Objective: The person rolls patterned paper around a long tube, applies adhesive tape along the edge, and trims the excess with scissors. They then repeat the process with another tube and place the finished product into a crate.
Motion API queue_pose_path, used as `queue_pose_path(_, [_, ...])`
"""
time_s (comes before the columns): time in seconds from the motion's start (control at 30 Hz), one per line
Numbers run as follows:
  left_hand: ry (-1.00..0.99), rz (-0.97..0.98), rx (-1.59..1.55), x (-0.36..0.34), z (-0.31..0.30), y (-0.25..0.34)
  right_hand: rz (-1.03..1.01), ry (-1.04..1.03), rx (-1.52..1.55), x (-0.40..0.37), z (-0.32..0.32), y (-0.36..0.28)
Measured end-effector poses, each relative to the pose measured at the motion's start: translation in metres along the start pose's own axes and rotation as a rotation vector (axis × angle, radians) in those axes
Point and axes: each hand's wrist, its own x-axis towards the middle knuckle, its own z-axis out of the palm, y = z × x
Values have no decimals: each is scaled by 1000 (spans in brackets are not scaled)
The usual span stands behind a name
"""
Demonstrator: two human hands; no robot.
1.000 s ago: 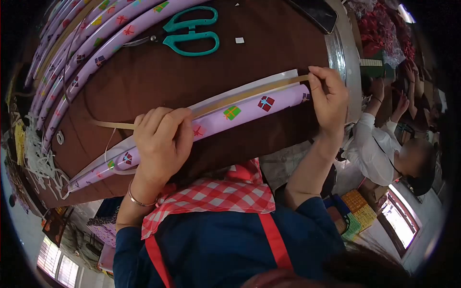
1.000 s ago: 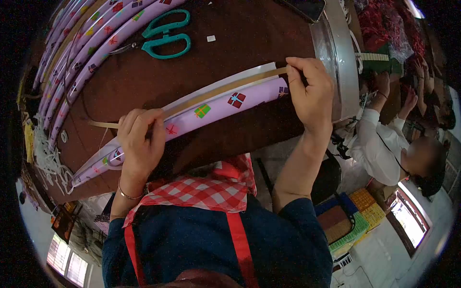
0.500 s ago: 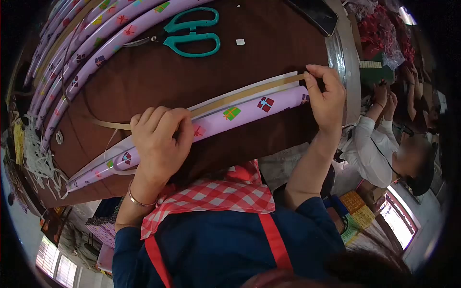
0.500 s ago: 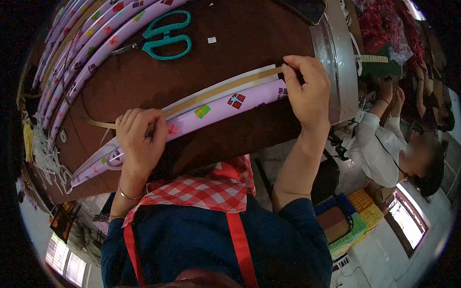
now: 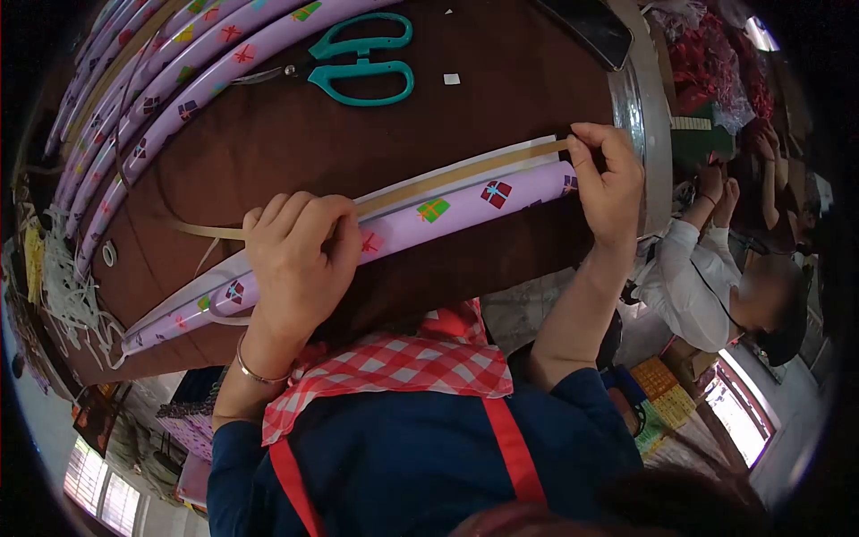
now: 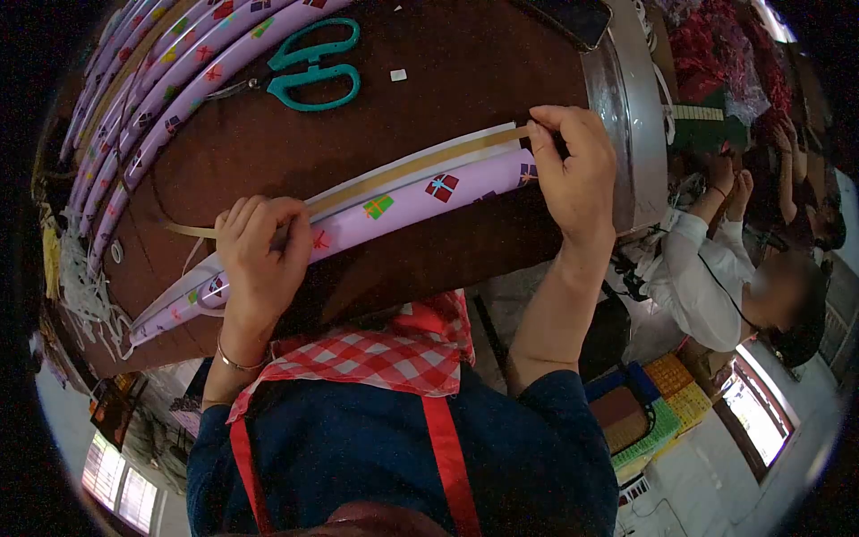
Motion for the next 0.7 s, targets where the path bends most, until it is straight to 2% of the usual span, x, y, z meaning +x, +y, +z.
queue_pose_path(0.5, [-44, -29, -17, -1, -1, -1, 48, 15, 16, -1, 0, -5])
queue_pose_path(0.7, [-45, -36, -13, -1, -1, 0, -24, 6, -15, 0, 0, -3])
